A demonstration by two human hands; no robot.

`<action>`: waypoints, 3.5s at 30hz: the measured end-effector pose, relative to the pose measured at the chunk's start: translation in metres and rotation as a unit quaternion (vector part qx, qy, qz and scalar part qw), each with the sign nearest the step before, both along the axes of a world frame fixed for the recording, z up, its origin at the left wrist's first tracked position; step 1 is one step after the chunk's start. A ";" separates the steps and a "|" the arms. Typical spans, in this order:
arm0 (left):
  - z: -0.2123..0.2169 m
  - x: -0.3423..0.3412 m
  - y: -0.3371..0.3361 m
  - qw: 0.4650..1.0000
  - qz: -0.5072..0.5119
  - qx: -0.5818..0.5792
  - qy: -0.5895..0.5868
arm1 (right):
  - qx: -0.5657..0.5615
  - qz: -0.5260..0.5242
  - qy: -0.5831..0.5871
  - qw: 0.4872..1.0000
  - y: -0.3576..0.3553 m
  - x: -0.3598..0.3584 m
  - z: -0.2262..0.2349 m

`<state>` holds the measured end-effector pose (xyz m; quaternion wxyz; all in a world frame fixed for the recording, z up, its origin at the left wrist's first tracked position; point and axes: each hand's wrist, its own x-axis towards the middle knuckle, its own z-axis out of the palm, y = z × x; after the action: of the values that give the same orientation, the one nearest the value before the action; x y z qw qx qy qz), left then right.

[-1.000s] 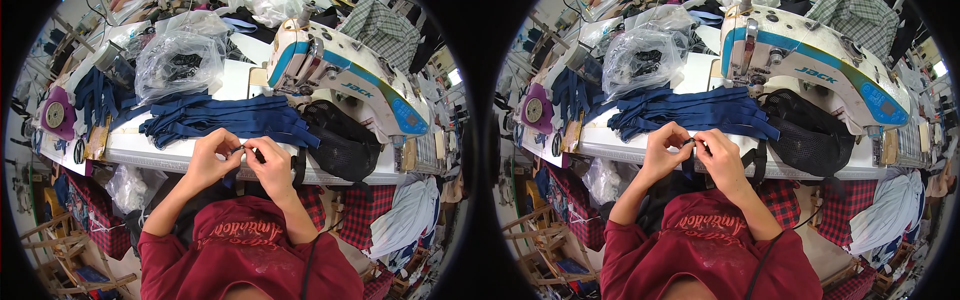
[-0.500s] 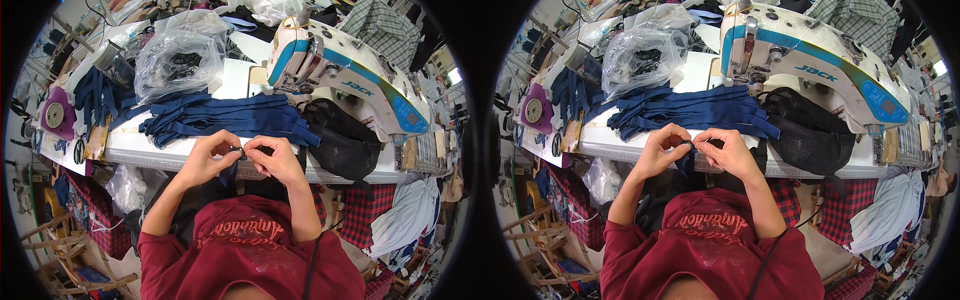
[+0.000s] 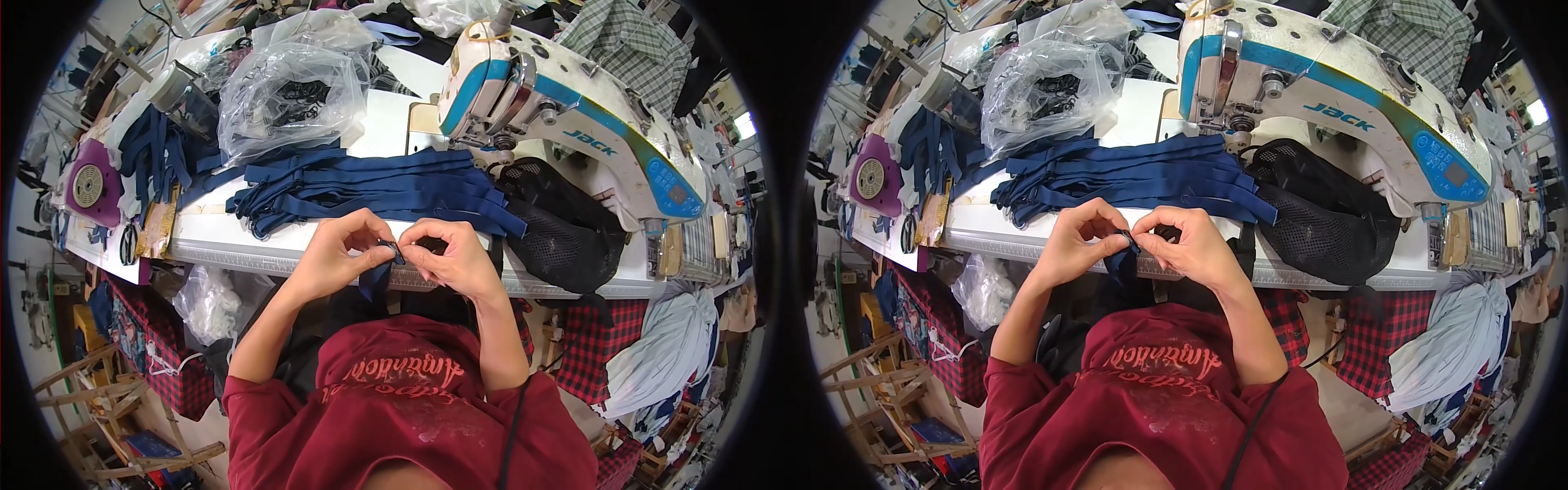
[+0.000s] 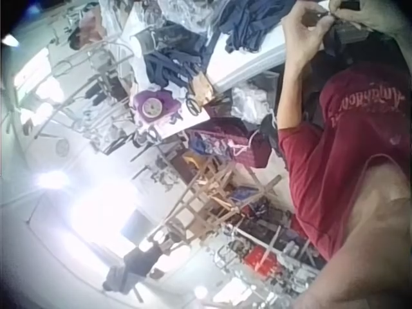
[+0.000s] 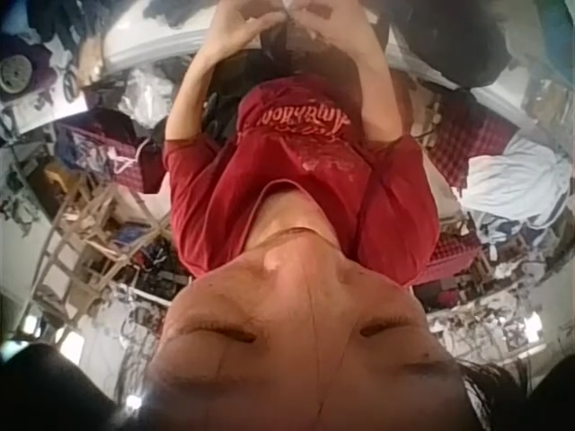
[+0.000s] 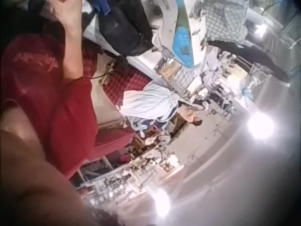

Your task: The person is seen assembling blue fabric straps by threading them through plastic buckles on a workbench.

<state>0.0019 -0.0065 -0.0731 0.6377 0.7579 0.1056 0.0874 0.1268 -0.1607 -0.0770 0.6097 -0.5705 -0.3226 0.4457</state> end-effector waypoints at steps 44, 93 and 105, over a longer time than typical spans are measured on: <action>-0.004 0.000 -0.016 0.975 0.168 0.124 -0.080 | 0.010 -0.180 -0.167 0.969 0.010 -0.034 0.002; -0.009 -0.045 0.000 0.977 -0.006 -0.207 0.046 | 0.224 -0.216 0.237 0.920 -0.043 0.030 0.040; -0.013 -0.087 0.033 0.970 -0.024 -0.213 0.112 | 0.246 -0.295 0.173 0.907 -0.059 0.056 0.024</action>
<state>-0.0853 0.0265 -0.0860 0.7703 0.6123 0.1740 -0.0378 0.1832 -0.2196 -0.0529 0.8809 -0.3851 -0.1285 0.2432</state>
